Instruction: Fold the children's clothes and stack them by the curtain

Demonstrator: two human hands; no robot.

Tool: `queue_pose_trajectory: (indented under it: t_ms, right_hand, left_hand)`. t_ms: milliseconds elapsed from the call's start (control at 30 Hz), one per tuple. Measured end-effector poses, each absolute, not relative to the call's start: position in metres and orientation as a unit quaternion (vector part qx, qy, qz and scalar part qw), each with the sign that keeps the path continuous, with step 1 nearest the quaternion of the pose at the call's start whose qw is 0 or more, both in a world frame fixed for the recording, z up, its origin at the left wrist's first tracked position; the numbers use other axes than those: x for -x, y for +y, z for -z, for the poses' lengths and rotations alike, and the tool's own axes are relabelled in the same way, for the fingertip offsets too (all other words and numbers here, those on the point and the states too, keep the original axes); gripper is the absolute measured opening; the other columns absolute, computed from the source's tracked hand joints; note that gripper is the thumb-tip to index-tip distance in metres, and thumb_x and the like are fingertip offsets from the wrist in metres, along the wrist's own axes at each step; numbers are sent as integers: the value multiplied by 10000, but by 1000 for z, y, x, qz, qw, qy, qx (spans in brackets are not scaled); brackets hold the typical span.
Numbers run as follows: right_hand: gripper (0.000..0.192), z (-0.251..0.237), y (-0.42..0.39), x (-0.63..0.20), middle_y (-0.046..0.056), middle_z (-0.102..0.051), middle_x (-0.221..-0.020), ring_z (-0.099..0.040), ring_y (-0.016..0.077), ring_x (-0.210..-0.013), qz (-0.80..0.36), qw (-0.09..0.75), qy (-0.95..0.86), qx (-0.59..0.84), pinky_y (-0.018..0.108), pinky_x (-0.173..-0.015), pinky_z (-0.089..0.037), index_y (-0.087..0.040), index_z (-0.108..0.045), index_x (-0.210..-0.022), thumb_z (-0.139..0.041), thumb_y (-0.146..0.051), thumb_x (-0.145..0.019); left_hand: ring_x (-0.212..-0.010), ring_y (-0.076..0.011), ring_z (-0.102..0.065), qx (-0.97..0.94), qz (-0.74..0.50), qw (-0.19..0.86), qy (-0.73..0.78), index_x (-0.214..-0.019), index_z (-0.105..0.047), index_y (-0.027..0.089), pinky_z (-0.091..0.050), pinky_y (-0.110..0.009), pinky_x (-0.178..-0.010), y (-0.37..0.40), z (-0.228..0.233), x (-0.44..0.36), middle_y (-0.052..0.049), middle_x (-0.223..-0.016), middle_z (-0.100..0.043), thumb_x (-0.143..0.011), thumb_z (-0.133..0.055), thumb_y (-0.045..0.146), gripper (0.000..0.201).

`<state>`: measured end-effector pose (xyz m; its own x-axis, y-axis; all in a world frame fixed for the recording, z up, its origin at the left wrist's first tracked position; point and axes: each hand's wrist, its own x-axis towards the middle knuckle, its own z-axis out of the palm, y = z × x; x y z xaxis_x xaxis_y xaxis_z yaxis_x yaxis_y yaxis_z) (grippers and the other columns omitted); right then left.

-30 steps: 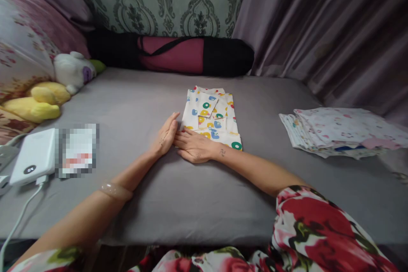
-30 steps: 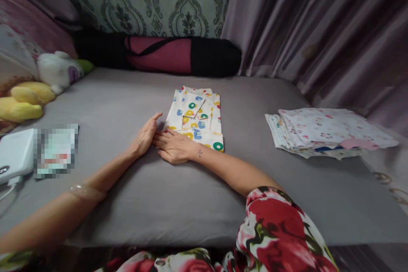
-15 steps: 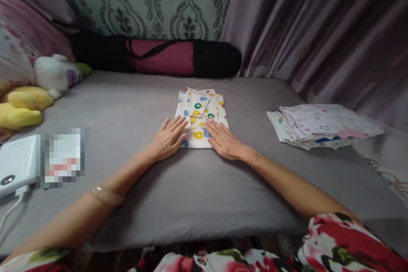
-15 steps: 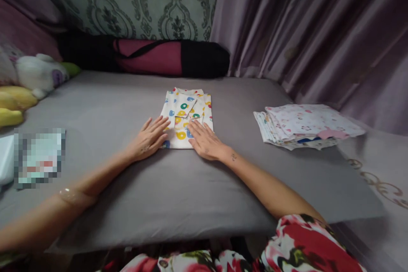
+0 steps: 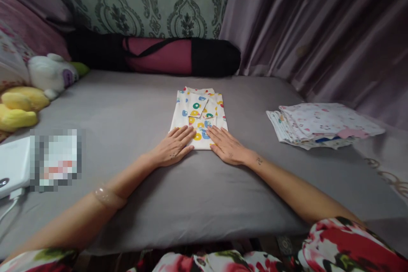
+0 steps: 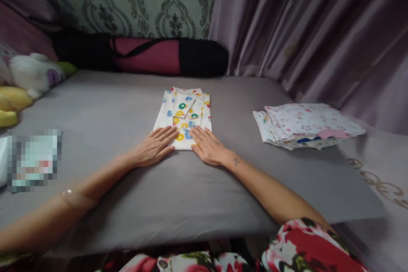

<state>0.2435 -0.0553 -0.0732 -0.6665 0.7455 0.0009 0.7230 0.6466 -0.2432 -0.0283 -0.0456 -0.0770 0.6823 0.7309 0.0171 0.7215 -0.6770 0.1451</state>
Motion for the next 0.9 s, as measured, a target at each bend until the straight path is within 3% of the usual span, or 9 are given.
queue_pose_trajectory:
  t_ms: [233,433,533,633,700,767,900]
  right_hand:
    - [604,67,-53,-235,105,-156,-1609,-85,238,-1489,-90,67,-915,388,511,-1211,-88,-163,-151,-1553,-278,-395,-1010]
    - [595,72,-51,-230,125,-199,-1599,-128,228,-1483,-114,52,-919,375,476,-1214,-107,-139,-193,-1542,-291,-387,-1010]
    - [607,69,-51,-232,132,-194,-1599,-120,225,-1485,-142,48,-914,378,476,-1215,-103,-130,-211,-1537,-294,-420,-1010]
    - [629,65,-55,-236,125,-176,-1604,-89,225,-1488,-165,68,-903,390,489,-1209,-132,-150,-209,-1540,-321,-455,-1002]
    - [639,65,-60,-238,124,-195,-1600,-101,234,-1487,-162,89,-898,400,505,-1203,-150,-168,-214,-1540,-370,-451,-988]
    - [630,66,-66,-238,127,-251,-1584,-153,241,-1479,-154,102,-897,402,517,-1198,-168,-184,-244,-1533,-410,-430,-977]
    - [570,68,-71,-237,133,-343,-1545,-241,244,-1456,-141,111,-895,407,511,-1191,-208,-183,-346,-1493,-441,-390,-970]
  left_hand:
    - [-1486,-243,-135,-922,-90,64,372,-1536,-243,206,-72,-445,-1204,-45,71,16,-87,-1600,-203,-996,-233,553,641]
    - [-1489,-257,-108,-932,-62,102,342,-1550,-174,171,-98,-438,-1200,-42,82,12,-112,-1606,-172,-985,-234,586,704]
    - [-1485,-290,-133,-934,-81,89,336,-1532,-234,176,-136,-478,-1189,-41,81,14,-138,-1601,-200,-959,-304,622,729]
    - [-1427,-341,-278,-930,-127,62,340,-1407,-450,178,-260,-517,-1134,-44,70,14,-175,-1543,-323,-943,-405,592,623]
    - [-1310,-324,-438,-934,-143,55,324,-1286,-553,174,-369,-489,-1058,-47,63,14,-177,-1415,-476,-967,-420,507,480]
    - [-1164,-277,-549,-945,-137,55,293,-1194,-596,170,-436,-443,-985,-49,58,13,-154,-1249,-590,-997,-386,415,377]
    - [-1016,-223,-612,-958,-124,34,255,-1072,-626,168,-469,-397,-924,-50,58,9,-126,-1066,-654,-1015,-332,302,328]
